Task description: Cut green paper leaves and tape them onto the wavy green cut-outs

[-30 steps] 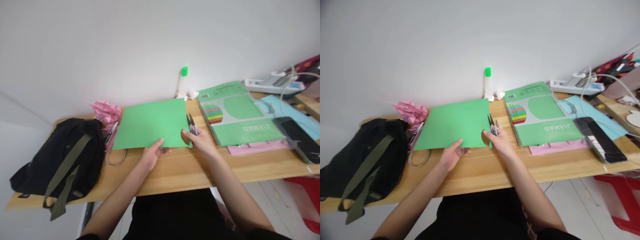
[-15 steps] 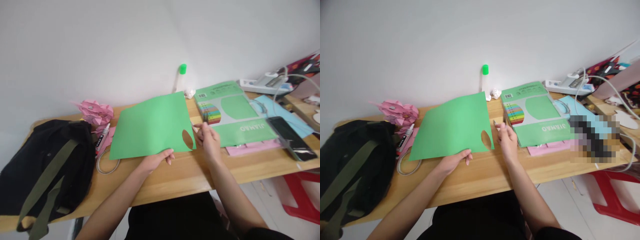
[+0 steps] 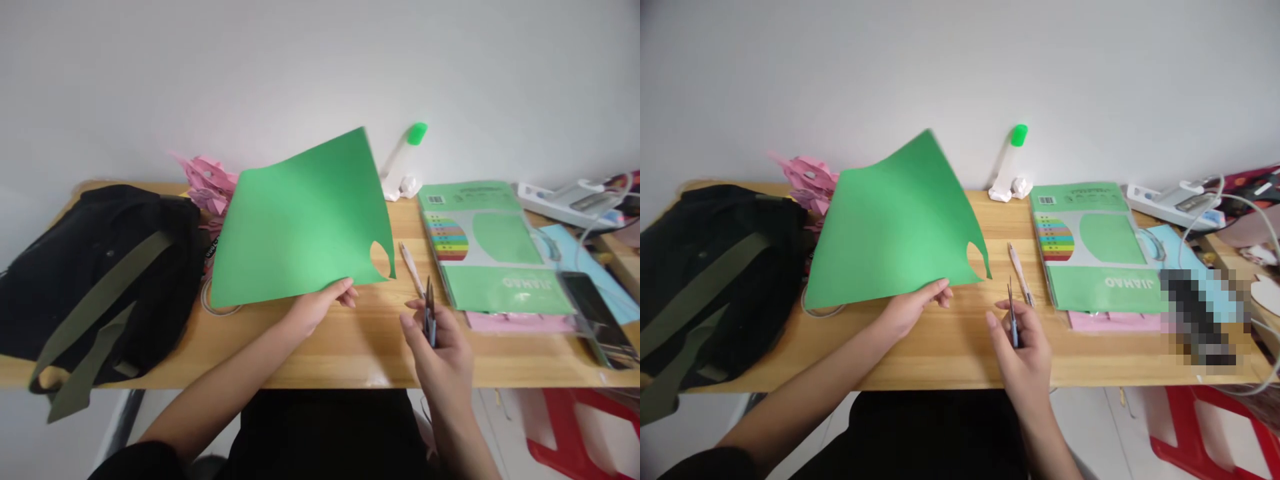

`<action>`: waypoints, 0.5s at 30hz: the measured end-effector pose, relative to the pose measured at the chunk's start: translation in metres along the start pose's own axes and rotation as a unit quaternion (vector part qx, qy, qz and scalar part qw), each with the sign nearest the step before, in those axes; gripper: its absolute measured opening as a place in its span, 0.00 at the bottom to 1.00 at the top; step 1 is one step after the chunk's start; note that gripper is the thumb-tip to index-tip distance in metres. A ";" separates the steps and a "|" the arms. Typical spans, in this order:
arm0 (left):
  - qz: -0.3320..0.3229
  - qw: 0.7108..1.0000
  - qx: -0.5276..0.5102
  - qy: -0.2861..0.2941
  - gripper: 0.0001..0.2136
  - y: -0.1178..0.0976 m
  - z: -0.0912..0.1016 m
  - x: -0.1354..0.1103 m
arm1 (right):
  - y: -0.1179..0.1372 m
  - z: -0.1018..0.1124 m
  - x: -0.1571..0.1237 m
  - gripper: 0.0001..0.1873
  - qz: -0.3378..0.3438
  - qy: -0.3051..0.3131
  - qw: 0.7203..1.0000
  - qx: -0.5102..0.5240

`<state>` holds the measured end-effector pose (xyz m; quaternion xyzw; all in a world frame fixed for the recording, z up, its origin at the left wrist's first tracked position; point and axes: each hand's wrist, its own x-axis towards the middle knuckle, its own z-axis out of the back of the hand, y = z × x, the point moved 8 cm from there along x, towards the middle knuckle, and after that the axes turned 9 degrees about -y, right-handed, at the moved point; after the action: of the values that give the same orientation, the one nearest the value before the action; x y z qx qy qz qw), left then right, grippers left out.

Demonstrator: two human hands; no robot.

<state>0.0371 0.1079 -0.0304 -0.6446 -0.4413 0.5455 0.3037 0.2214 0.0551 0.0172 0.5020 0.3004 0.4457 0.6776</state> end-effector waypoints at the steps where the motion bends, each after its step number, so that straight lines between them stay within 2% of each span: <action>1: 0.003 1.000 0.003 0.003 0.13 0.001 -0.001 -0.001 | 0.008 -0.004 0.004 0.12 0.019 -0.010 1.000 -0.012; 3: 0.007 1.000 0.005 0.010 0.14 0.001 -0.001 -0.002 | 0.019 -0.017 0.010 0.11 0.043 0.011 0.999 -0.008; 6: 0.008 1.000 0.000 0.018 0.15 0.001 -0.003 -0.002 | 0.017 -0.035 0.015 0.14 0.019 0.050 0.998 0.036; 11: 0.010 1.000 -0.001 0.028 0.16 0.000 -0.005 -0.004 | 0.000 -0.033 0.023 0.17 -0.043 -0.039 0.997 0.057; 13: 0.013 0.999 0.000 0.039 0.16 0.001 -0.007 -0.005 | -0.001 -0.034 0.028 0.18 -0.041 -0.038 0.997 0.058; 15: 0.014 0.999 -0.002 0.047 0.16 0.001 -0.009 -0.006 | -0.002 -0.039 0.032 0.18 -0.033 -0.011 0.997 0.067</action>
<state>0.0461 0.1023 -0.0269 -0.6766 -0.4181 0.5178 0.3150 0.2024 0.0998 0.0040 0.5406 0.3385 0.3962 0.6605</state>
